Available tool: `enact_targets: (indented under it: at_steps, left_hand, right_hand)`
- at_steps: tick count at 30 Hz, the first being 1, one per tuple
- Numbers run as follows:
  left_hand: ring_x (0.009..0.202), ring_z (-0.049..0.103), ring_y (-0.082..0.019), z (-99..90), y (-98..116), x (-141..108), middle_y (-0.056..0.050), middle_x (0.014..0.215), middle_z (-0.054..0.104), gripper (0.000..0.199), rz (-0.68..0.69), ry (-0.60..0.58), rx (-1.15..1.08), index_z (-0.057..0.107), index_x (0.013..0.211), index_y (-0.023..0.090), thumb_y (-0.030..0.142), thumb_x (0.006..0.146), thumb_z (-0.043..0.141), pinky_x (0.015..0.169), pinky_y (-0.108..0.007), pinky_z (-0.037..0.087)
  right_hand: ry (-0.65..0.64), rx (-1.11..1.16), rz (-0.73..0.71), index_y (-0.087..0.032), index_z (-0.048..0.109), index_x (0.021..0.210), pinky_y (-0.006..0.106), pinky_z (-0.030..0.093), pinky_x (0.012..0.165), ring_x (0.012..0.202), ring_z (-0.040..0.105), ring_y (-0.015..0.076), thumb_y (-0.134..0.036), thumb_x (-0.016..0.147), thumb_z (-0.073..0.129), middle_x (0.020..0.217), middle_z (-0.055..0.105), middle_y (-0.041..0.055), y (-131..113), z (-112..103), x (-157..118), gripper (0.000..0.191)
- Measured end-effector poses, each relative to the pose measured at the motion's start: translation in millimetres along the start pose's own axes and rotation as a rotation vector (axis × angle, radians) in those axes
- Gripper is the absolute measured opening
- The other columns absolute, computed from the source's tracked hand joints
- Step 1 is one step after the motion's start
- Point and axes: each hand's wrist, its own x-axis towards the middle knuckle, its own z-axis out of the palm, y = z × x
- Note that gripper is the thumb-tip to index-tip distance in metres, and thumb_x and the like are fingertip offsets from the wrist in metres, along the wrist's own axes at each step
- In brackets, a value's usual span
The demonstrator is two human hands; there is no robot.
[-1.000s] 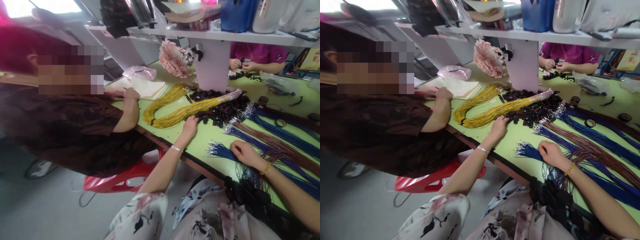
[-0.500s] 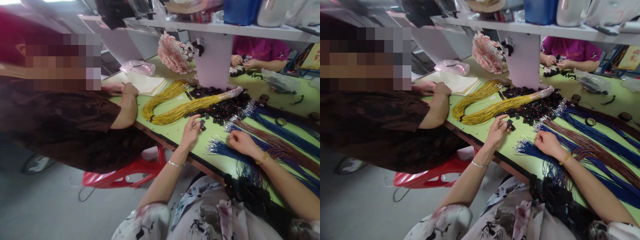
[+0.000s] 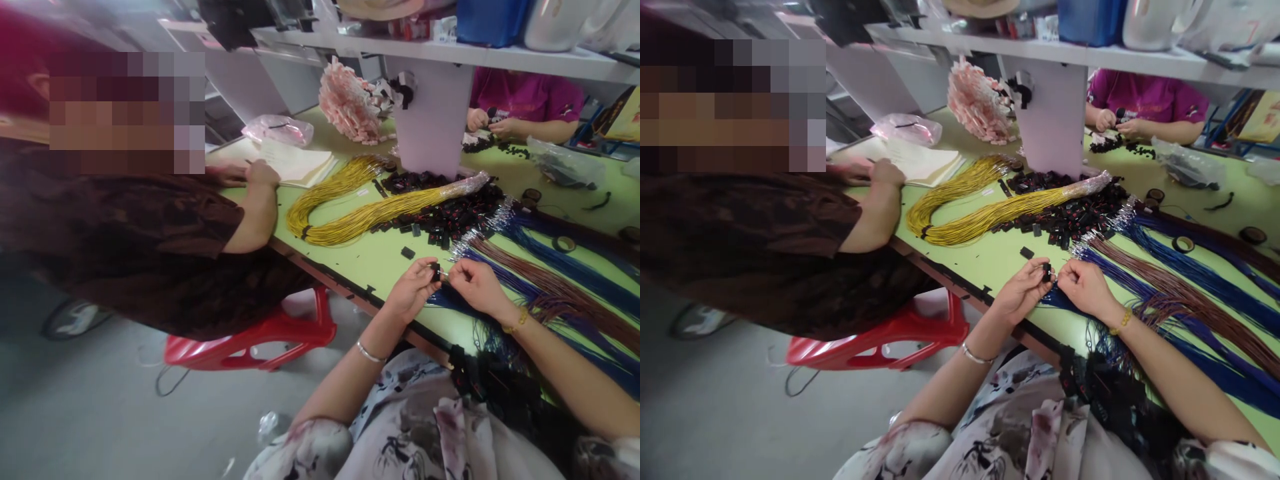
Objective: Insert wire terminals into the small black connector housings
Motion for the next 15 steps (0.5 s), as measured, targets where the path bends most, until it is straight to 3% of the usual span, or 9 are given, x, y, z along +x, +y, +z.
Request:
enact_targets:
  at_steps: [5, 15]
  left_hand:
    - [0.079, 0.059, -0.010, 4.3, -3.7, -2.0, -0.004, 0.087, 0.063, 0.029, -0.034, -0.022, -0.013, 0.062, 0.101, 0.014, 0.015, 0.073, 0.069, 0.074, -0.022, 0.048]
    - [0.073, 0.058, -0.008, 5.3, -6.7, -3.2, -0.002, 0.085, 0.062, 0.031, -0.009, -0.010, 0.094, 0.063, 0.099, 0.015, 0.020, 0.070, 0.073, 0.072, -0.021, 0.048]
  right_hand:
    - [0.004, -0.094, -0.060, -0.018, 0.051, 0.061, 0.021, 0.030, 0.051, 0.052, 0.040, 0.0087, -0.021, 0.076, 0.050, 0.054, 0.048, -0.0037, 1.7, -2.2, -5.9, 0.015]
    - [-0.023, -0.141, -0.046, -0.018, 0.049, 0.059, 0.022, 0.028, 0.050, 0.050, 0.039, 0.0086, -0.021, 0.075, 0.050, 0.054, 0.049, -0.0035, -0.1, -2.2, -7.4, 0.016]
